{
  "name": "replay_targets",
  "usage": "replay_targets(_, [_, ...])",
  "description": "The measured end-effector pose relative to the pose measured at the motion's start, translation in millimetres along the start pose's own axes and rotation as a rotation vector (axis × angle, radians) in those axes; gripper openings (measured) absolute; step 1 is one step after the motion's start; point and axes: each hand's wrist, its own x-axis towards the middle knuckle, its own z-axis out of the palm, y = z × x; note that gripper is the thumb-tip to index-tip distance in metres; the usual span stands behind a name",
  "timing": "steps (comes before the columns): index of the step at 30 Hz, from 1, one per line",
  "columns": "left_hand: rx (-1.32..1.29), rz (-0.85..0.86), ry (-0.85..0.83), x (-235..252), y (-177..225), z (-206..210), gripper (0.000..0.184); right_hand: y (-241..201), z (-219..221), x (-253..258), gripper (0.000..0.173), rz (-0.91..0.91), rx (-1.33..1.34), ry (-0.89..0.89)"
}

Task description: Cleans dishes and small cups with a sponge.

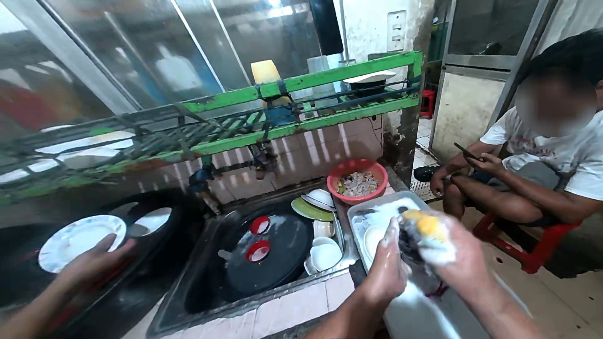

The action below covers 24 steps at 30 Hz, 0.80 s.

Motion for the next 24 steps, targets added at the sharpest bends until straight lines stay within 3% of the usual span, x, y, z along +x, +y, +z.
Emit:
replay_targets(1, [-0.137, -0.118, 0.046, 0, -1, 4, 0.047, 2, 4, -4, 0.05, -0.031, -0.052, -0.042])
replay_targets(2, [-0.221, -0.175, 0.059, 3, -2, 3, 0.046, 4, 5, -6, 0.048, 0.065, -0.015, -0.093])
replay_targets(4, [-0.189, -0.12, 0.06, 12, -4, -7, 0.042, 11, 3, 0, 0.045, 0.468, 0.229, -0.178])
replay_targets(7, [0.281, 0.231, -0.078, 16, -4, -26, 0.044, 24, -6, 4, 0.04, 0.765, 0.484, -0.209])
replay_targets(9, [0.636, 0.514, -0.181, 11, -12, -21, 0.041, 24, -7, 6, 0.034, 0.902, 0.463, -0.252])
replay_targets(11, [0.766, 0.692, -0.197, 10, -34, -14, 0.036, 16, -4, 7, 0.032, 0.997, 0.419, -0.228])
replay_targets(12, [0.719, 0.658, -0.183, 11, -40, -13, 0.039, 11, -2, 7, 0.033, 0.986, 0.389, -0.241])
replay_targets(14, [0.592, 0.399, -0.135, 12, -32, -13, 0.042, 5, 1, -6, 0.045, 0.814, 0.256, -0.382])
replay_targets(17, [0.286, -0.175, -0.128, 22, 0, -9, 0.03, -3, 6, -41, 0.044, 0.215, -0.072, -0.432])
replay_targets(18, [0.218, -0.244, -0.16, 25, 3, -10, 0.03, 0, 7, -46, 0.042, 0.09, -0.103, -0.393])
replay_targets(19, [0.209, -0.195, -0.183, 26, 1, -12, 0.032, 3, 7, -45, 0.044, 0.125, -0.067, -0.394])
replay_targets(22, [0.553, 0.302, -0.301, 25, -18, -15, 0.041, 13, 5, -21, 0.046, 0.665, 0.223, -0.294])
replay_targets(24, [0.699, 0.38, -0.332, 25, -18, -13, 0.049, 13, 0, -12, 0.045, 0.712, 0.189, -0.322])
